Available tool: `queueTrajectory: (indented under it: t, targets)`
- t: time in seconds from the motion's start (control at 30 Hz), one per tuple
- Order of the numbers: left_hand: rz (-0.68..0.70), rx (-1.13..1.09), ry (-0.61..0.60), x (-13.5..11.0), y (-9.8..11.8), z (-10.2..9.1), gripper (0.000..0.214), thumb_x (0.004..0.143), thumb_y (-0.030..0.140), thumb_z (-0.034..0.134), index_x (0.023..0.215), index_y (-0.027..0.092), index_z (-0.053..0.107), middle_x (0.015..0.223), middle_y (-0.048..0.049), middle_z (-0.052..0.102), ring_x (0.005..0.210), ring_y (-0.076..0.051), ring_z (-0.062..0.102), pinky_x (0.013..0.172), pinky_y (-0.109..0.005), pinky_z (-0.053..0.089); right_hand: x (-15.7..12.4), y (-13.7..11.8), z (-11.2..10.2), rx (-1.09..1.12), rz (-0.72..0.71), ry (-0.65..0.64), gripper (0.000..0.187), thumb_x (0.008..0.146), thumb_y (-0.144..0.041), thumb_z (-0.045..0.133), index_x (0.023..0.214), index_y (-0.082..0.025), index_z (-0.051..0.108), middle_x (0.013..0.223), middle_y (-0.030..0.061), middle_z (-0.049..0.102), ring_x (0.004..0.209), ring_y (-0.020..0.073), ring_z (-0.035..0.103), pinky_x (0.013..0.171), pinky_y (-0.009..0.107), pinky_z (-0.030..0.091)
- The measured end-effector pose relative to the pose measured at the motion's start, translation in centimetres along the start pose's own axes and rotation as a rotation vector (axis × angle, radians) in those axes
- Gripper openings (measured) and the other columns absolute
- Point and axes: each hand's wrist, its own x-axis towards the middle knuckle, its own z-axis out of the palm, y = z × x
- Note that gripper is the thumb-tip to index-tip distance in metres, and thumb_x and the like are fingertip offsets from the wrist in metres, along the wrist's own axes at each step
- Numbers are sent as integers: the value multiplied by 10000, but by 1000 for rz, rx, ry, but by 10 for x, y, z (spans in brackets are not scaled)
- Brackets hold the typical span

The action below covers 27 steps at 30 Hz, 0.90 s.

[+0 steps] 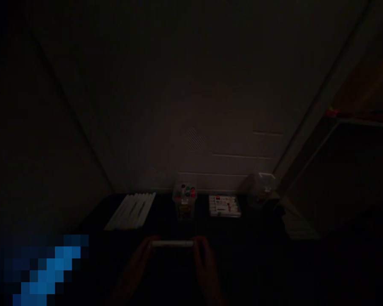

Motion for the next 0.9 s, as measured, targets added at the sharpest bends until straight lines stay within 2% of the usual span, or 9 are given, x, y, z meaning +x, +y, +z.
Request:
queueTrajectory:
  t: [0.23,0.4,0.6,0.7,0.9]
  targets:
    - [-37,-17,-9,-2,-3,1,448,811,472,327,1123,209,513,987,-34,619,881,-158,571,800,-259,452,3,7,-2,61,111,13,267,826,-439,419,930,-220,530,811,0,565,745,131,516,665,201,404]
    - [-30,69,55,-6,-13,3,417,797,469,361,1050,206,563,1032,-36,617,958,-177,559,860,-287,433,3,7,-5,49,144,36,277,830,-445,403,910,-211,528,736,-8,538,664,118,488,610,195,398]
    - [-1,172,124,-10,-23,3,368,778,437,390,995,218,590,1058,-43,614,1018,-200,535,918,-320,396,-1,4,-7,-50,85,26,290,838,-447,387,841,-201,541,706,-6,558,667,122,517,615,197,397]
    - [6,204,154,-8,-22,2,368,782,435,362,958,219,602,1019,-49,630,994,-204,548,878,-312,423,-1,3,-8,-118,31,-2,308,825,-467,403,802,-202,558,718,4,584,658,130,532,608,205,397]
    - [37,247,140,-4,-20,6,359,769,451,386,889,213,625,936,-66,656,920,-211,578,817,-300,450,1,8,-10,-136,9,56,308,814,-472,418,858,-205,565,788,21,596,717,147,533,649,219,406]
